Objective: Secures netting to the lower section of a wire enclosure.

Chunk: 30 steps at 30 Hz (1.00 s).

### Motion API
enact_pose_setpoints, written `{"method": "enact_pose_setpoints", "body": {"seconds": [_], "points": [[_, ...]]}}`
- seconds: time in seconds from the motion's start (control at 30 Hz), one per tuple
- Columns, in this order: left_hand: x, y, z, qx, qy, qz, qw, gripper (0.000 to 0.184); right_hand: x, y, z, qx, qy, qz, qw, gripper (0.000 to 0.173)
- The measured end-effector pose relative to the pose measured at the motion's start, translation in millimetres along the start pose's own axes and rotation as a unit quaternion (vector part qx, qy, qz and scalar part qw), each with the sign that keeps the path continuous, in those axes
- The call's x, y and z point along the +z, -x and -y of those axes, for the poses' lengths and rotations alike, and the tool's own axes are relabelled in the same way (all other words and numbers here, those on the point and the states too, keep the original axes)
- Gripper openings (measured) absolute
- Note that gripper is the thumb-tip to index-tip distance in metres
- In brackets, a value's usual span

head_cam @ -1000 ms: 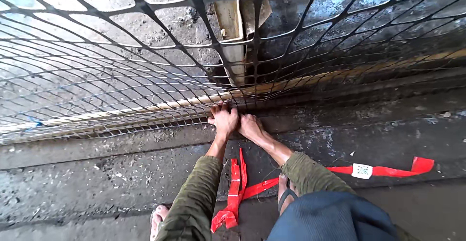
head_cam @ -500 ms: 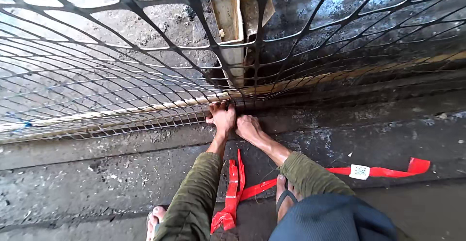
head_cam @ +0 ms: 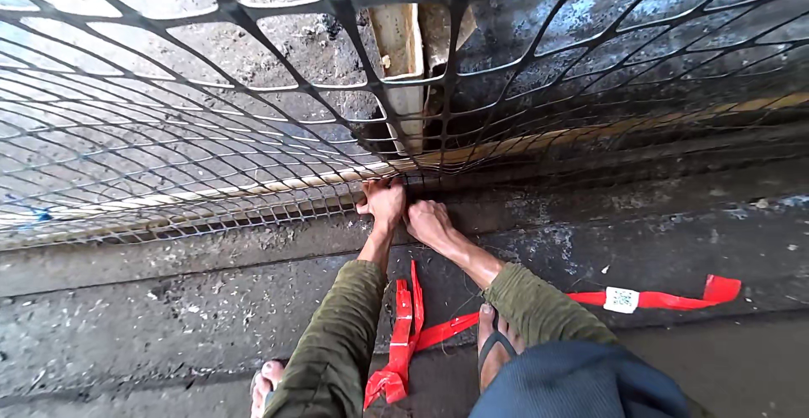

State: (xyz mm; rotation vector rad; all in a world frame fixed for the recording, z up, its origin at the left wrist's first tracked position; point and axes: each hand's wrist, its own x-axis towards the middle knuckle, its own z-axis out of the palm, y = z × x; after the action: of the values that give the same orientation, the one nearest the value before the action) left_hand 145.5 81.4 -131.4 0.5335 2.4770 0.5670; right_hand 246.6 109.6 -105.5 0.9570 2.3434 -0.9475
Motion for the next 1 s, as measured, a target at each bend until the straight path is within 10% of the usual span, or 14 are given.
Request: {"method": "enact_pose_setpoints", "body": {"seconds": [1.0], "points": [[4.3, -0.4, 4.2, 0.012, -0.053, 0.005, 0.999, 0.043, 3.5, -5.2, -18.4, 0.004, -0.067, -0.074, 0.995, 0.028]]}}
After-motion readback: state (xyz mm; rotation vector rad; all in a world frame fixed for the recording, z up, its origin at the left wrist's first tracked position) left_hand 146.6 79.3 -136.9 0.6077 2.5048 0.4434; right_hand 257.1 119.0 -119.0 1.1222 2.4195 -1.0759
